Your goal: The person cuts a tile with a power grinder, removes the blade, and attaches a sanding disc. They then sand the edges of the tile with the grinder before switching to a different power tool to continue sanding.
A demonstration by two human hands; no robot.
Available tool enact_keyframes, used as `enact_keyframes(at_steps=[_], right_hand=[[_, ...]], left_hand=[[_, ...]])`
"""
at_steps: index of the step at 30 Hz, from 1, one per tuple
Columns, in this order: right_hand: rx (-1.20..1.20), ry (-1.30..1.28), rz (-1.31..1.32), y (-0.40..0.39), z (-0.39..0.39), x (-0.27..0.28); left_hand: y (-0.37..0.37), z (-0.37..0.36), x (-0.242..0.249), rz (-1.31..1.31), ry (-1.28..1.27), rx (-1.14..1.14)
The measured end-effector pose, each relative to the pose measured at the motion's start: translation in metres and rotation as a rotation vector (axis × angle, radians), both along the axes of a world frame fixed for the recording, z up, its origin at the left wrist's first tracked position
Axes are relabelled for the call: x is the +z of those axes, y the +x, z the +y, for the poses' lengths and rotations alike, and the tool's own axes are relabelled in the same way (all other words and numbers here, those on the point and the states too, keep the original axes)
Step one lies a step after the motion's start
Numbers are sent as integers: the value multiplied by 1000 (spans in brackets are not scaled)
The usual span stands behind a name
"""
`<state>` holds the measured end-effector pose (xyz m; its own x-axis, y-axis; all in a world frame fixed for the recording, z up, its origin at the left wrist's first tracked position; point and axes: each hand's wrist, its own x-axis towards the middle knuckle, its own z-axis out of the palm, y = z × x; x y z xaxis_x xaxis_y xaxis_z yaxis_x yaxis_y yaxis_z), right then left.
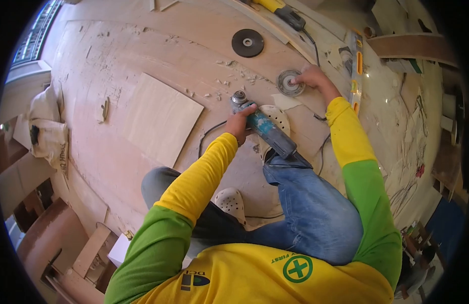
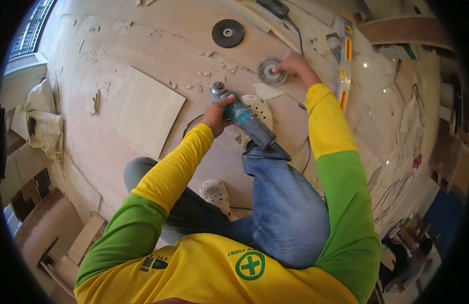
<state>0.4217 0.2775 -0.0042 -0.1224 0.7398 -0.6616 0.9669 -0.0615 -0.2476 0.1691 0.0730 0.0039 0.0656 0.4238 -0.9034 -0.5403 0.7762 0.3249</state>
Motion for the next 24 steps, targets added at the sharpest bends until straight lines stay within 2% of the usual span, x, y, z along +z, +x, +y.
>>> enact_keyframes(at_steps=[2,3,5,9,11,13,16,19,24], right_hand=[[-278,-279,403,0,-6,11],[-270,-283,404,-3,-11,12],[-481,-383,783,-9,-19,12],[-490,-419,837,-21,-21,11],[-542,-353,807,-23,-20,9],[-533,-331,773,-19,-18,3],[-489,-313,711,-12,-14,-9],[-450,-299,662,-12,-11,-13],[-424,-303,637,-11,-8,-14]], left_hand=[[1,-1,0,1,7,7],[2,0,3,11,-2,1],[2,0,6,23,-14,0],[0,0,-4,21,-7,-18],[-3,2,0,32,-10,-37],[-12,9,16,44,-103,-185],[-17,10,27,101,-85,-259],[-20,11,36,171,-105,-292],[-25,6,20,178,-48,-280]])
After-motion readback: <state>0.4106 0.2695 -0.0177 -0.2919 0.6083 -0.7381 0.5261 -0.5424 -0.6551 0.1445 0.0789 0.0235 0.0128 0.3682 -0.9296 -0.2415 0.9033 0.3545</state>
